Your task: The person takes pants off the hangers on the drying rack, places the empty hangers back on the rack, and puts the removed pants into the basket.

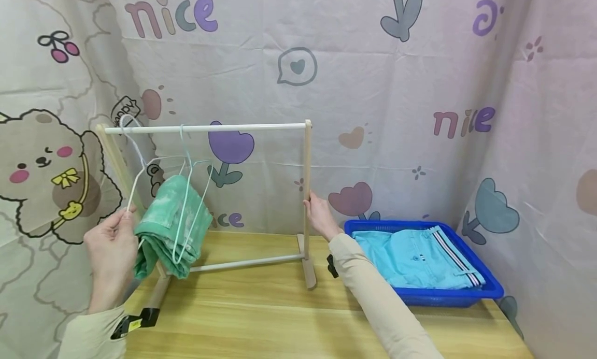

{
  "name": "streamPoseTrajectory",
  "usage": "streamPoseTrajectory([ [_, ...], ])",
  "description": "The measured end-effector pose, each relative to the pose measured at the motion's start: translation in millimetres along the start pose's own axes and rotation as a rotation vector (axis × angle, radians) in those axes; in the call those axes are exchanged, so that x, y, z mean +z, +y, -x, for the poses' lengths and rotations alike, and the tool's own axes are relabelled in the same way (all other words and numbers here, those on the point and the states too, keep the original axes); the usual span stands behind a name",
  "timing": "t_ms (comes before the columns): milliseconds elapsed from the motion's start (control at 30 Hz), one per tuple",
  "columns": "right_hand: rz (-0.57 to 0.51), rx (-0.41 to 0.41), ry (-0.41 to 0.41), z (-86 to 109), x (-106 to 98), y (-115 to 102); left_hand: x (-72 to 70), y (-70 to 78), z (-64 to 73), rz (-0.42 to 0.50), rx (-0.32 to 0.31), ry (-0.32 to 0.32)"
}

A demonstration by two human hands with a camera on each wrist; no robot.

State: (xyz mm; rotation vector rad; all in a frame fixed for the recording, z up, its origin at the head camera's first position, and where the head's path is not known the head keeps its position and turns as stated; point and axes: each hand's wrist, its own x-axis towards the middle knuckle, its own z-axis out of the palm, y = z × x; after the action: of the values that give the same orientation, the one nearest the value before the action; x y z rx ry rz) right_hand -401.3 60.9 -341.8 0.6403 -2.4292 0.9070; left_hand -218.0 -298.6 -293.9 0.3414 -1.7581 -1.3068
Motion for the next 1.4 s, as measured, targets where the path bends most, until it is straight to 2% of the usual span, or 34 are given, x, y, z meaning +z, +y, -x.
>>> streamPoseTrajectory([
  [233, 0.017, 0.007, -0.003, -1.6, 0, -2, -7.7, 18.9, 12.0, 0.018, -0.005, -0.040],
  [300, 0.015, 0.006, -0.002, -1.6, 0, -2, -10.2, 19.7, 15.7, 0.063, -0.037, -0.055],
  [433, 0.009, 0.007, -0.003, -2.4, 1, -3, -13.6, 15.6, 24.5, 0.118, -0.072, -0.075],
  [500, 0.005, 0.010, -0.003, -2.7, 1, -3, -13.2, 13.0, 29.1, 0.115, -0.067, -0.083],
  [667, -0.005, 0.013, 0.002, -3.2, 1, -4, -9.4, 6.2, 36.8, 0.004, -0.020, -0.103],
  [800, -0.004, 0.007, 0.006, -3.3, 3, -2, -6.9, 0.8, 41.2, -0.043, -0.030, -0.132],
  [1033, -0.046, 0.051, 0.009, -2.5, 5, 0, -1.7, -5.9, 45.7, 0.028, -0.102, -0.203],
  [1133, -0.110, 0.080, 0.076, 0.9, 9, -2, 0.2, -5.1, 47.7, 0.113, -0.155, -0.221],
  [1267, -0.174, 0.120, 0.271, 8.9, 19, -7, 5.8, -1.2, 52.1, 0.238, -0.191, -0.244],
  [1333, -0.158, 0.123, 0.355, 13.7, 25, -11, 9.9, 1.0, 54.4, 0.283, -0.202, -0.254],
  [1400, -0.125, 0.116, 0.393, 18.9, 32, -15, 14.6, 2.8, 56.4, 0.322, -0.210, -0.259],
])
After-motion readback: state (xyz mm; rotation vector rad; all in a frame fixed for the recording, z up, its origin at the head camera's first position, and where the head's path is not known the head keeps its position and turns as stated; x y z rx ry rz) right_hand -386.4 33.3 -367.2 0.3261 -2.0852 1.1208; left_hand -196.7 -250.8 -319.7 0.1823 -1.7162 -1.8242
